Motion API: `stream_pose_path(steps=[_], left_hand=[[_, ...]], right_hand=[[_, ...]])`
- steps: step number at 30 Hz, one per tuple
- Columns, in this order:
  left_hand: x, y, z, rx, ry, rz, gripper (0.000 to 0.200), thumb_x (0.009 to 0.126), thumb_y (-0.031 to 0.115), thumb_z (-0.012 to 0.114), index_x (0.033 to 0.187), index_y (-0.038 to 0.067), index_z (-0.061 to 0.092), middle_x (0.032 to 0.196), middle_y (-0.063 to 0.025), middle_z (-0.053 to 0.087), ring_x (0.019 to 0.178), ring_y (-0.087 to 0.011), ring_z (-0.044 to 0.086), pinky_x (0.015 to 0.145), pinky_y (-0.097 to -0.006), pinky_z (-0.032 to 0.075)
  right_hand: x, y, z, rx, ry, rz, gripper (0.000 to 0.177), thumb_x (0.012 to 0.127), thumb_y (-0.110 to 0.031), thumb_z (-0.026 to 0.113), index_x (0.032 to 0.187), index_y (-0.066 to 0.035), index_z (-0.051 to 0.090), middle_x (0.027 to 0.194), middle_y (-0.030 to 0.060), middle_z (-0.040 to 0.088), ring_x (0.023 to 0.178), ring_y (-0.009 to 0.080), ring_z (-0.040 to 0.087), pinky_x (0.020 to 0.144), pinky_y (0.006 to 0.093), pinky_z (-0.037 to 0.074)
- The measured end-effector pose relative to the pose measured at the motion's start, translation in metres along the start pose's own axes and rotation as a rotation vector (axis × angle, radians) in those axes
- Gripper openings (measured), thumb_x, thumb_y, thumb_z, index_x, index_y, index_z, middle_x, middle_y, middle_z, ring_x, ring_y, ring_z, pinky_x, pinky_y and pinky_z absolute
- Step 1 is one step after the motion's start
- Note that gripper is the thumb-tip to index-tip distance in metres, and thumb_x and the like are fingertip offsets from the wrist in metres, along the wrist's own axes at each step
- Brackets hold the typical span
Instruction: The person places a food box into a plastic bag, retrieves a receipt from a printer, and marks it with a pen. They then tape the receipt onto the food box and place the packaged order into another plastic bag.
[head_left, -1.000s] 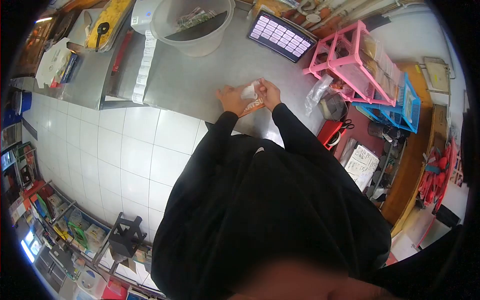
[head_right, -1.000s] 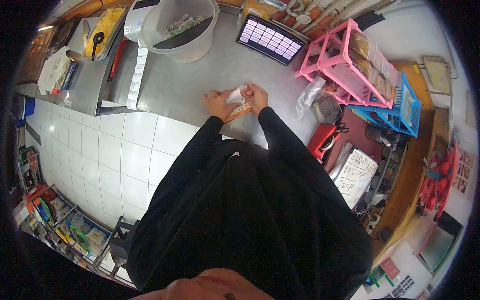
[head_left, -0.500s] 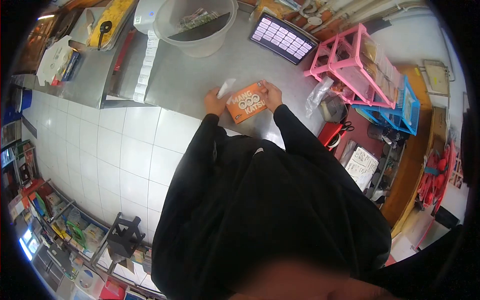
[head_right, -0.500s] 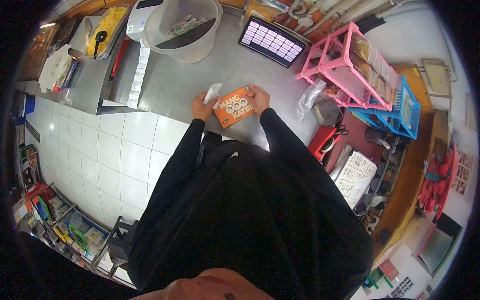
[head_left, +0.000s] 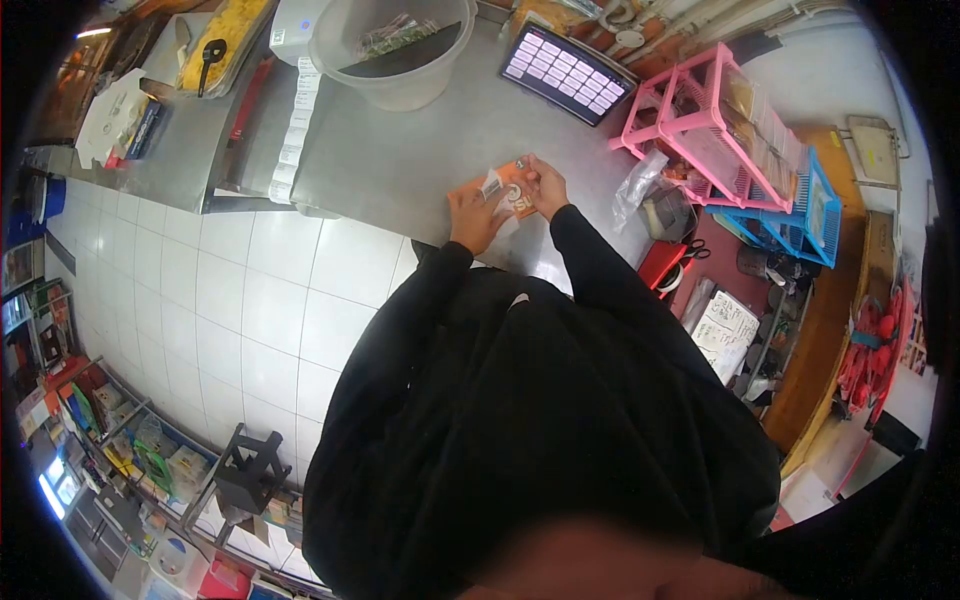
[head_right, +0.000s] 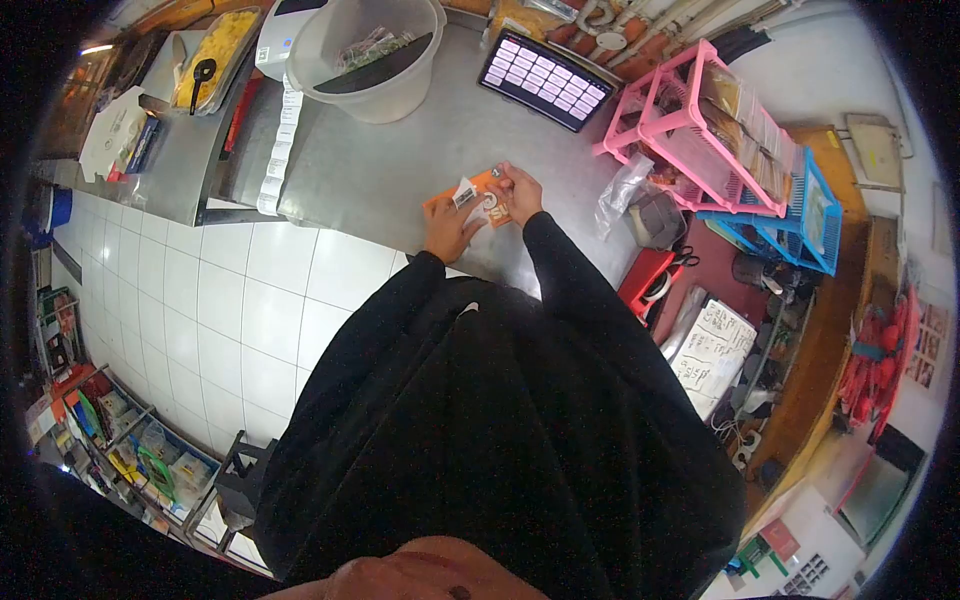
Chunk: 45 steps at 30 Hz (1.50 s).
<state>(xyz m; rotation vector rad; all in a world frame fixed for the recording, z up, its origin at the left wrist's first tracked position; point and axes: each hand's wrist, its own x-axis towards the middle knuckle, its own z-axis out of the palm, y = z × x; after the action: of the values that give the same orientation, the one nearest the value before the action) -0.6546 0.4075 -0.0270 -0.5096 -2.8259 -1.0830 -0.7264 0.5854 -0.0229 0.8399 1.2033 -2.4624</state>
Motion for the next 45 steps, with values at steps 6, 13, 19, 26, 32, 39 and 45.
stream_pose_path(steps=[6,13,19,26,32,39,45], left_hand=[[0.0,0.004,-0.028,0.216,0.169,-0.164,0.067,0.066,0.052,0.072,0.119,0.014,0.058,0.143,-0.0132,0.031,0.123,-0.0331,0.034,0.097,-0.055,0.025],[0.0,-0.005,-0.038,0.159,0.108,-0.13,0.073,0.061,0.055,0.076,0.124,0.025,0.057,0.143,-0.015,0.028,0.123,-0.0351,0.033,0.1,-0.0538,0.023],[-0.004,-0.016,-0.035,0.083,0.027,-0.138,0.087,0.054,0.058,0.078,0.132,0.032,0.049,0.145,-0.0147,0.023,0.126,-0.0367,0.029,0.102,-0.056,0.021],[-0.005,-0.018,-0.034,0.038,0.015,-0.16,0.095,0.05,0.06,0.079,0.135,0.035,0.045,0.145,-0.0132,0.021,0.129,-0.0374,0.026,0.102,-0.0578,0.021],[-0.004,-0.017,-0.038,0.063,-0.105,-0.221,0.095,0.051,0.062,0.078,0.135,0.036,0.044,0.146,-0.0123,0.019,0.133,-0.0383,0.02,0.104,-0.0653,0.014],[-0.005,-0.016,-0.037,0.084,-0.079,-0.203,0.099,0.052,0.064,0.077,0.138,0.032,0.041,0.145,-0.0134,0.019,0.134,-0.0391,0.019,0.104,-0.0677,0.012],[-0.02,-0.032,-0.04,-0.036,0.147,-0.235,0.101,0.064,0.053,0.075,0.144,0.013,0.029,0.146,-0.0204,0.02,0.133,-0.0411,0.022,0.106,-0.0611,0.016]], right_hand=[[-0.004,-0.003,0.002,-0.032,0.007,0.024,0.026,0.089,-0.022,0.062,0.101,0.001,0.061,0.066,-0.0001,0.048,0.066,0.0109,0.053,0.078,0.0366,0.055],[-0.014,-0.033,0.024,-0.389,-0.166,0.018,0.026,0.087,-0.024,0.064,0.098,0.0,0.065,0.07,0.0006,0.057,0.062,0.0092,0.053,0.064,0.027,0.05],[-0.022,-0.048,0.044,-1.339,-0.558,-0.263,0.025,0.076,-0.026,0.072,0.083,-0.002,0.071,0.078,0.0067,0.067,0.057,0.0134,0.058,0.056,0.0267,0.047],[-0.024,0.0,0.068,-1.888,-0.644,-0.484,0.033,0.063,-0.038,0.075,0.083,-0.011,0.072,0.076,0.0098,0.067,0.073,0.0256,0.065,0.066,0.0377,0.049],[-0.02,-0.028,0.066,-2.224,-0.281,-0.416,0.063,0.051,-0.063,0.075,0.082,-0.007,0.071,0.078,0.0135,0.068,0.075,0.0289,0.067,0.064,0.0387,0.05],[-0.011,-0.064,-0.018,-2.009,0.119,-0.186,0.063,0.055,-0.063,0.073,0.081,-0.005,0.07,0.081,0.0166,0.068,0.076,0.0309,0.066,0.068,0.0417,0.051],[-0.04,-0.05,-0.094,-1.499,0.263,-0.515,0.027,0.072,-0.033,0.071,0.08,-0.007,0.069,0.068,0.0148,0.065,0.066,0.0284,0.065,0.061,0.0379,0.05]])
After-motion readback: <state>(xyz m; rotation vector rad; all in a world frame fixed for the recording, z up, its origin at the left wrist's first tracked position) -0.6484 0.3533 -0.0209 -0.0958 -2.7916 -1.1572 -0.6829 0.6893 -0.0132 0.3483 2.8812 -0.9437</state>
